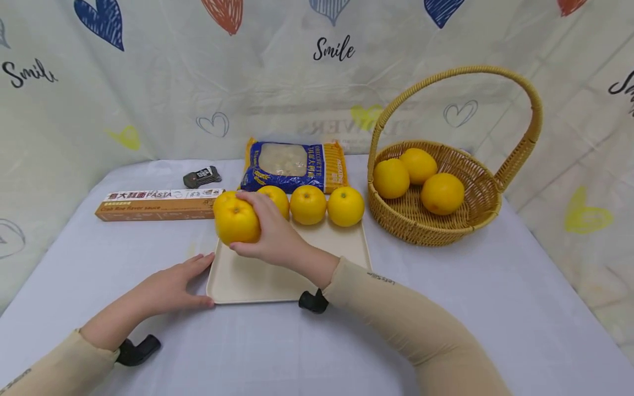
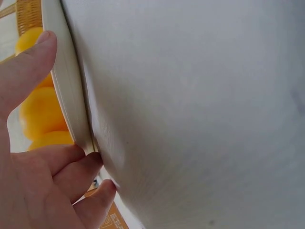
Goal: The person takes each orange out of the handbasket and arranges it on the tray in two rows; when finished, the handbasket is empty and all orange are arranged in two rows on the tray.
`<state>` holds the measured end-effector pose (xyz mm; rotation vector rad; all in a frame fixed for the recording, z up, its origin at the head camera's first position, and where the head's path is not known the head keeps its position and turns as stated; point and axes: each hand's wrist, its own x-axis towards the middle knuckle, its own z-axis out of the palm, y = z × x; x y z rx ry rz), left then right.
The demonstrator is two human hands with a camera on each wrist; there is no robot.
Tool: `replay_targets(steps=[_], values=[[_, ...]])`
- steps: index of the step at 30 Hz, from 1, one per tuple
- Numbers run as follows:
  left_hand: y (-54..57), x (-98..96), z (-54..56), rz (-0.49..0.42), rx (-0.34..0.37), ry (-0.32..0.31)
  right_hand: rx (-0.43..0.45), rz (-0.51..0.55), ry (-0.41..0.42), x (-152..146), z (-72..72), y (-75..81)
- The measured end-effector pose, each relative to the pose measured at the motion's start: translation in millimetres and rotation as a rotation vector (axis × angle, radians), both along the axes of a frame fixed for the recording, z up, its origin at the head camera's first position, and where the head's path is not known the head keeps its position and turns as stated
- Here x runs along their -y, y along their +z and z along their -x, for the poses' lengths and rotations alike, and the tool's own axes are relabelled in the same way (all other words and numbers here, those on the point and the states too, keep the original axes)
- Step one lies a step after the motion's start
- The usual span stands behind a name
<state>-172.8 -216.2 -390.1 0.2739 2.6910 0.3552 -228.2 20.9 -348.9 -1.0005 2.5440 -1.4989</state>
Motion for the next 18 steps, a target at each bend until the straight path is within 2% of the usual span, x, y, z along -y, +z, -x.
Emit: replay_targets(steps=[6, 11, 14, 18], values=[[1.6, -0.7, -0.2, -0.008, 0.008, 0.003, 0.126, -0.087, -0.055, 20, 3.2, -12.0], [2.1, -0.8, -1.3, -0.007, 0.023, 0.014, 0.211, -0.081, -0.059, 28, 3.8, -20.4], [2.2, -0.7, -2.1, -0.012, 0.022, 0.011, 0.235, -0.093, -0.059, 31, 2.9, -24.5], [2.6, -0.7, -1.5, -0.019, 0.008, 0.002, 0.211, -0.134, -0.072, 35, 3.0, -28.9]])
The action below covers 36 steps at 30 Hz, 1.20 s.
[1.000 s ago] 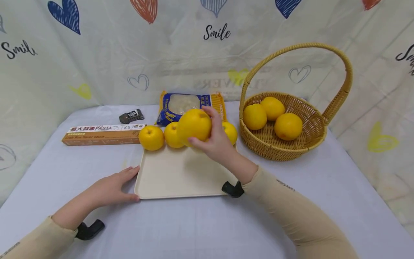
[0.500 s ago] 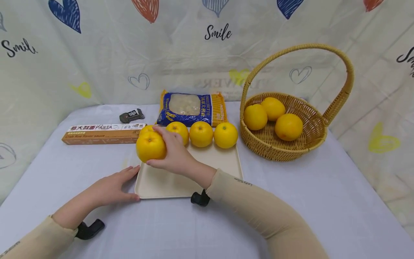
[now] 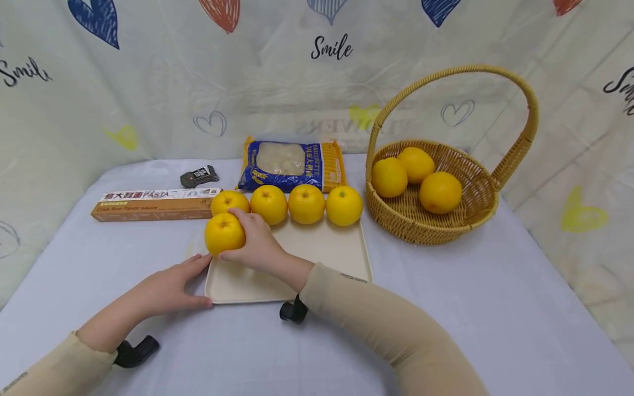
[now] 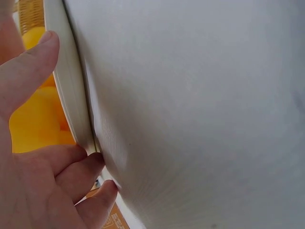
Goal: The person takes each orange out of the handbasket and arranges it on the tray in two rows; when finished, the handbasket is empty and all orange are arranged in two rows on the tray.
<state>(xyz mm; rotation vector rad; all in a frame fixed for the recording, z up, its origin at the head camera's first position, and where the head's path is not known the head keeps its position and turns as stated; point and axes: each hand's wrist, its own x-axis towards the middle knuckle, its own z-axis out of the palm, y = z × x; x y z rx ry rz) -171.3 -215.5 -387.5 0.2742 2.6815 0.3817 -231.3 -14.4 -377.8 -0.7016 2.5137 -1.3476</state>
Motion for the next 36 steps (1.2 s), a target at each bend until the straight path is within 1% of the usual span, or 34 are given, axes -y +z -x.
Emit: replay_targets(steps=[4, 10, 13, 22, 25, 31, 36], values=[[0.1, 0.9, 1.4, -0.003, -0.005, -0.001, -0.021, -0.038, -0.016, 3, -0.5, -2.2], [-2.7, 2.2, 2.5, -0.017, -0.002, -0.002, -0.003, -0.084, -0.014, 5, -2.3, -7.2], [-3.8, 2.8, 2.2, -0.028, 0.002, 0.005, 0.005, -0.089, -0.018, 5, -2.8, -9.1], [-1.5, 2.8, -0.3, -0.046, 0.002, 0.008, 0.011, -0.102, -0.025, 11, -4.5, -12.8], [-0.3, 2.2, -0.7, -0.059, -0.011, -0.001, 0.027, -0.111, -0.031, 13, -5.9, -11.7], [0.4, 1.5, -1.3, -0.063, -0.026, -0.009, 0.091, -0.106, -0.041, 15, -6.4, -11.9], [-0.6, 1.3, -1.3, -0.059, -0.017, 0.0, 0.102, -0.123, -0.039, 14, -5.8, -12.9]])
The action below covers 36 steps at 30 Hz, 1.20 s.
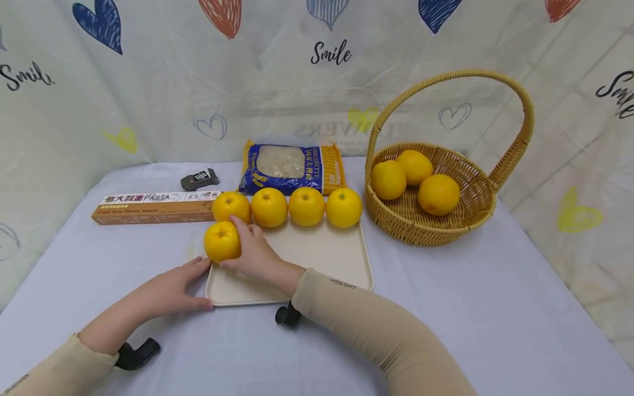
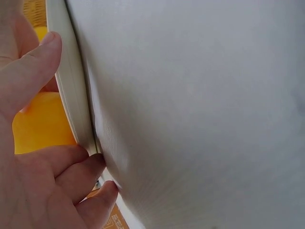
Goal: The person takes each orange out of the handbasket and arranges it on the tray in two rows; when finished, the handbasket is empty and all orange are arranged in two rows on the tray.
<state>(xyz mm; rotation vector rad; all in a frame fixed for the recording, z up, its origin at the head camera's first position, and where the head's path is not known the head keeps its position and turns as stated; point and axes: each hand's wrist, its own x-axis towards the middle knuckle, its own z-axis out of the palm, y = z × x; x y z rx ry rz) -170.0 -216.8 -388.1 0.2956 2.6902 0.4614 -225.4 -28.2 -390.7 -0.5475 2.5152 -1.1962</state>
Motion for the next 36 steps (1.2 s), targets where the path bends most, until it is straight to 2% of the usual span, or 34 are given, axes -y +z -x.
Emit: replay_targets(steps=[7, 11, 14, 19, 22, 27, 31, 36], values=[[-1.1, -0.1, 0.0, 0.013, 0.004, 0.006, -0.024, -0.04, 0.019, -6, 1.6, -1.1], [-1.7, -0.7, 0.1, 0.023, 0.008, 0.007, -0.07, -0.021, 0.039, -21, -1.6, 11.5], [-1.6, -1.5, 0.2, 0.024, 0.014, 0.01, -0.156, 0.032, 0.044, -44, -5.8, 28.1], [-3.2, -0.7, 0.5, 0.025, 0.019, 0.015, -0.373, 0.111, 0.021, -98, -3.9, 55.3], [-2.6, -0.5, 0.3, 0.029, 0.016, 0.017, -0.422, 0.152, -0.064, -136, 3.4, 69.7], [0.0, -1.2, 0.2, 0.026, 0.011, 0.02, -0.427, 0.167, -0.28, -207, 15.4, 82.8], [0.2, -1.5, -0.1, 0.022, 0.015, 0.028, -0.418, 0.078, -0.413, -258, 24.0, 75.5], [-1.2, -2.2, -1.4, 0.016, 0.024, 0.04, -0.402, -0.14, -0.45, -305, 32.5, 59.1]])
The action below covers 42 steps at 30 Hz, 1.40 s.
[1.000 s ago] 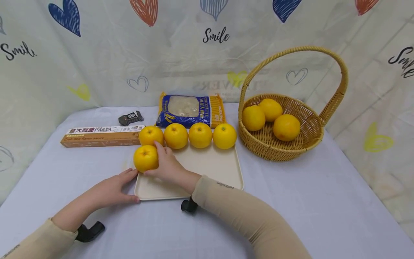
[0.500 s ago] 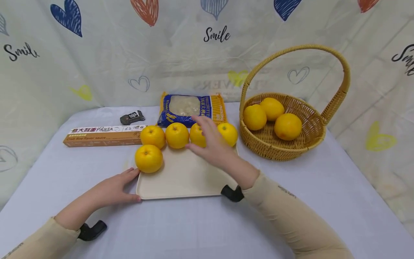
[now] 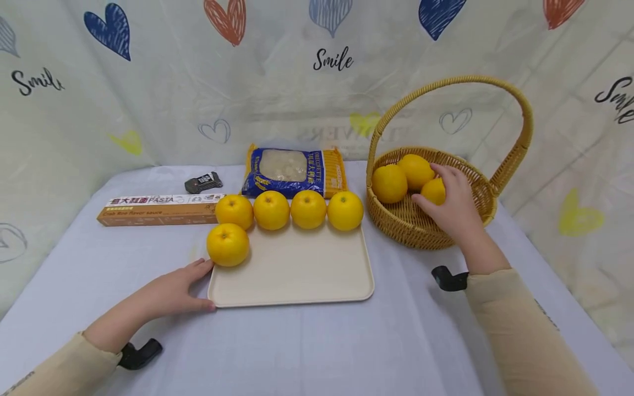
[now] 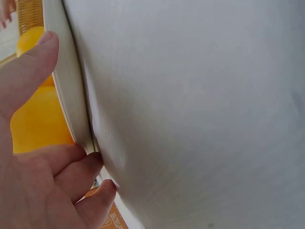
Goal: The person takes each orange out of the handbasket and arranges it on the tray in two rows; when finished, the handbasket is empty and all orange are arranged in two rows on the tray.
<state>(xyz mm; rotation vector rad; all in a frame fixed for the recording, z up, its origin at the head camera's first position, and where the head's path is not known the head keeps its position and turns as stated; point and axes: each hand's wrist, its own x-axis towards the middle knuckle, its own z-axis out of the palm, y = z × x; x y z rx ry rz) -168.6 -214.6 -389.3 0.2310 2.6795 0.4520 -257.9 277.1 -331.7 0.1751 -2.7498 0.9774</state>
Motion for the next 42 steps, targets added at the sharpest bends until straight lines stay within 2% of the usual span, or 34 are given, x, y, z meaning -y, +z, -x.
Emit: replay_targets(steps=[6, 16, 33, 39, 42], values=[[-0.9, -0.6, -0.1, 0.005, 0.004, 0.0, 0.114, -0.204, 0.008, -28, 13.6, -10.0], [-2.8, 1.5, 0.2, 0.016, -0.002, 0.001, 0.317, -0.262, 0.032, -46, 34.7, -17.0], [-2.8, 1.6, 0.2, 0.024, -0.013, -0.008, 0.33, -0.345, 0.042, -48, 43.5, -24.8], [-0.8, 0.4, -0.3, 0.026, -0.006, -0.005, 0.299, -0.331, 0.045, -49, 41.2, -24.1], [-1.0, 0.2, 0.0, 0.025, -0.007, 0.0, 0.247, -0.32, 0.021, -48, 37.3, -19.5]])
